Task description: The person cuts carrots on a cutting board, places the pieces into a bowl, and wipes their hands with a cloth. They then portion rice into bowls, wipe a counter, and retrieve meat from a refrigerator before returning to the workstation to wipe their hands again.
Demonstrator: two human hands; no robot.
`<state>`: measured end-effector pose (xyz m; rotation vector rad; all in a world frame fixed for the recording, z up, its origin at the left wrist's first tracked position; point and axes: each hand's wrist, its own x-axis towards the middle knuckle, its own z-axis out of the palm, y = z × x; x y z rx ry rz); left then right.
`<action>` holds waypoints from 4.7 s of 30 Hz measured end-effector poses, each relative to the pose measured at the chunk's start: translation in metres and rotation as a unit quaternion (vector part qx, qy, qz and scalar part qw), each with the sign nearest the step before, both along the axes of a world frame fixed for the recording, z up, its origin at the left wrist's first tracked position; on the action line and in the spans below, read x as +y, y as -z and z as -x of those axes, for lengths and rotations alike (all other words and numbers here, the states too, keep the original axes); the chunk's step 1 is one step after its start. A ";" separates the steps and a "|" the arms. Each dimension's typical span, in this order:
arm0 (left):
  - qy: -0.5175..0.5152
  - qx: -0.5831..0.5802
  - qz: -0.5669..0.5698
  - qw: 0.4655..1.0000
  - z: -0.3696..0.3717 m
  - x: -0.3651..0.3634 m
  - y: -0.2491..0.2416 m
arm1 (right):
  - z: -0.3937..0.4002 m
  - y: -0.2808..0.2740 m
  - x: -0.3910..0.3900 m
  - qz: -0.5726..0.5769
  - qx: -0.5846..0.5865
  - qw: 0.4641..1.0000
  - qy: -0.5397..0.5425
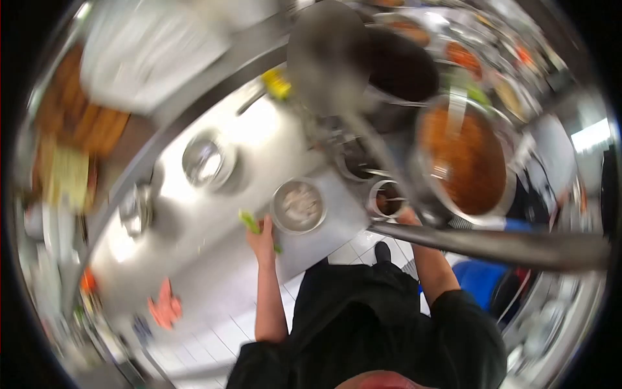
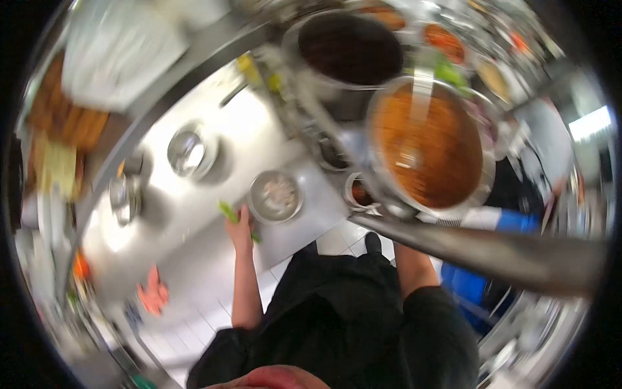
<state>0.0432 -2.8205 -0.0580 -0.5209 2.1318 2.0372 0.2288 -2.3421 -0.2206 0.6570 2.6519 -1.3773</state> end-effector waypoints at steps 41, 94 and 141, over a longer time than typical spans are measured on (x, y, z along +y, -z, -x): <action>0.781 -0.010 -0.052 0.623 -0.461 0.749 -0.099 | -0.616 -0.217 0.201 0.149 0.151 0.687 0.695; 0.794 0.022 -0.139 0.592 -0.639 1.382 -0.194 | -0.743 -0.284 0.965 0.144 0.362 0.628 0.674; 0.535 -0.007 -0.073 0.842 -0.329 2.192 -0.139 | -0.513 -0.263 1.901 0.204 0.350 0.644 0.649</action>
